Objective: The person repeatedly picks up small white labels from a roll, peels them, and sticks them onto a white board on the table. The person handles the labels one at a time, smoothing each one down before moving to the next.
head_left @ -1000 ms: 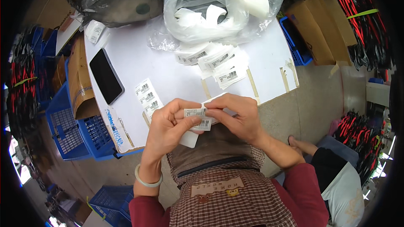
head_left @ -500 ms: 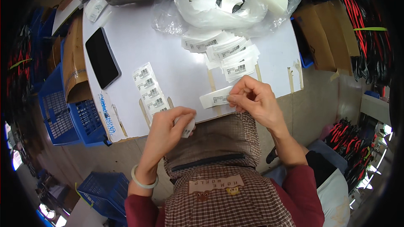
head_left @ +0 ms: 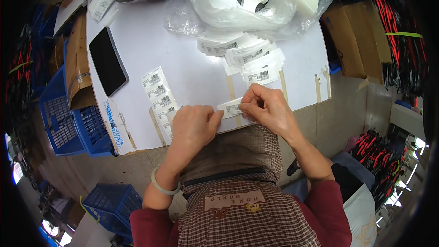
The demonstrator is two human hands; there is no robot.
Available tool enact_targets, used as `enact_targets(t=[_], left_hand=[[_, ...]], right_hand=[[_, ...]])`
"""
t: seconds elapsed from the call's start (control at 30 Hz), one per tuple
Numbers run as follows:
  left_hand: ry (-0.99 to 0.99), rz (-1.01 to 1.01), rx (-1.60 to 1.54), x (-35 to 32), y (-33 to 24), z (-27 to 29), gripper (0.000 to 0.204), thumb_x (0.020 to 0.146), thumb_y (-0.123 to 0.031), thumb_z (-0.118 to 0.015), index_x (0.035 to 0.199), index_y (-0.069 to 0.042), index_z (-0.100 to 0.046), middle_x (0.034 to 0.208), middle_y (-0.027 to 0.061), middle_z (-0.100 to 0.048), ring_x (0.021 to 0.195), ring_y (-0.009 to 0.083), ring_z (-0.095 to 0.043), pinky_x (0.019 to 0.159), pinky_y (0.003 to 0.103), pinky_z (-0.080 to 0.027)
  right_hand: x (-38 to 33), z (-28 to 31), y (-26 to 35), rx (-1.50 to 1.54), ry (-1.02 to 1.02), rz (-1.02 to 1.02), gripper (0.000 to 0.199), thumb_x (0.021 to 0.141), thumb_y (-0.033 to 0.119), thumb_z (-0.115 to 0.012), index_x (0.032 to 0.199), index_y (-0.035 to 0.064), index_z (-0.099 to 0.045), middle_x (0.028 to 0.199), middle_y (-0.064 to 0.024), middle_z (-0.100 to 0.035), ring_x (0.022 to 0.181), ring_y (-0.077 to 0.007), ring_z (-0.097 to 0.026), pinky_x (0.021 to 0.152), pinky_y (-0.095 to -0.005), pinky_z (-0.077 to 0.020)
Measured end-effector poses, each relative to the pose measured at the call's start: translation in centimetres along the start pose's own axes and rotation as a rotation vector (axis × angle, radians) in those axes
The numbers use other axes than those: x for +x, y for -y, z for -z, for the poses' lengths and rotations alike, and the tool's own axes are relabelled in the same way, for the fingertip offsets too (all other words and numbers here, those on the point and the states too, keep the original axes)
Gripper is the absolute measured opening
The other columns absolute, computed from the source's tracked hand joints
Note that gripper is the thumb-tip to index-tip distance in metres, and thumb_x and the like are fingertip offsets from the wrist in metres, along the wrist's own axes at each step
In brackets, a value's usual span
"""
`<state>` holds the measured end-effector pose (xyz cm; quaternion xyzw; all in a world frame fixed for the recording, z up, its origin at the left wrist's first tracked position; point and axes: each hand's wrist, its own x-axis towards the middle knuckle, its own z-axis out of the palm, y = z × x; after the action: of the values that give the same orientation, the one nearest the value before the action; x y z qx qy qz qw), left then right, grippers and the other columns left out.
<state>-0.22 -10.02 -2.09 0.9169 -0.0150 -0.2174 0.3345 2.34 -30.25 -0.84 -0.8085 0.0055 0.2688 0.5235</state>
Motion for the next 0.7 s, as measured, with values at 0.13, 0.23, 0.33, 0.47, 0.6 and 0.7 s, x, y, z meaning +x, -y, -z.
enact_targets(t=[0.13, 0.23, 0.33, 0.47, 0.6, 0.7], left_hand=[[0.044, 0.007, 0.064, 0.5, -0.7, 0.5, 0.039, 0.09, -0.033, -0.065, 0.072, -0.001, -0.072, 0.051, 0.0148, -0.057, 0.046, 0.0268, -0.059, 0.049, 0.037, -0.044], [-0.047, -0.082, 0.253, 0.6, -0.9, -0.5, 0.041, 0.09, -0.035, -0.067, 0.069, 0.0, -0.071, 0.05, 0.0144, -0.056, 0.044, 0.0252, -0.057, 0.047, 0.035, -0.042], [-0.079, -0.065, 0.093, 0.5, -1.4, -0.2, 0.042, 0.088, -0.037, -0.069, 0.066, -0.001, -0.069, 0.051, 0.0157, -0.057, 0.045, 0.028, -0.057, 0.046, 0.037, -0.042], [-0.098, -0.032, -0.101, 1.5, -3.0, 1.5, 0.042, 0.086, -0.039, -0.07, 0.064, -0.003, -0.068, 0.055, 0.0187, -0.059, 0.051, 0.0341, -0.06, 0.049, 0.043, -0.044], [-0.094, -0.179, 0.166, 6.4, -4.0, -0.2, 0.037, 0.083, -0.036, -0.073, 0.065, -0.003, -0.071, 0.051, 0.0126, -0.059, 0.047, 0.0289, -0.059, 0.049, 0.04, -0.044], [-0.024, -0.136, 0.2, 7.5, -4.2, -0.4, 0.032, 0.081, -0.035, -0.074, 0.067, -0.006, -0.074, 0.049, 0.0096, -0.06, 0.047, 0.027, -0.059, 0.049, 0.039, -0.043]], right_hand=[[0.3, 0.0, 0.0, -0.057, 0.002, 0.002, 0.012, 0.083, 0.006, -0.068, 0.082, -0.0029, -0.061, 0.061, -0.0085, -0.062, 0.052, -0.0137, -0.057, 0.051, -0.0304, -0.0451], [0.2, -0.7, -0.8, -0.162, -0.07, 0.116, 0.012, 0.083, 0.007, -0.068, 0.083, -0.0027, -0.061, 0.06, -0.0089, -0.061, 0.054, -0.0141, -0.058, 0.052, -0.031, -0.0463], [-0.4, -0.2, -0.4, -0.008, -0.115, 0.108, 0.011, 0.081, 0.006, -0.068, 0.083, -0.0013, -0.061, 0.061, -0.0098, -0.061, 0.056, -0.0182, -0.061, 0.054, -0.0324, -0.0469], [0.2, 3.6, -0.4, 0.06, -0.255, 0.125, 0.016, 0.079, 0.01, -0.072, 0.08, 0.0018, -0.058, 0.065, -0.0109, -0.064, 0.06, -0.026, -0.064, 0.054, -0.0363, -0.0475], [3.0, 3.6, -0.9, -0.592, -0.341, 0.241, 0.031, 0.075, 0.023, -0.079, 0.084, 0.0032, -0.057, 0.065, -0.0128, -0.065, 0.064, -0.0311, -0.067, 0.056, -0.0415, -0.0482], [3.1, 4.9, 0.4, -0.698, -0.342, 0.123, 0.033, 0.074, 0.024, -0.079, 0.087, 0.0038, -0.056, 0.065, -0.0128, -0.065, 0.064, -0.0337, -0.067, 0.057, -0.0432, -0.0488]])
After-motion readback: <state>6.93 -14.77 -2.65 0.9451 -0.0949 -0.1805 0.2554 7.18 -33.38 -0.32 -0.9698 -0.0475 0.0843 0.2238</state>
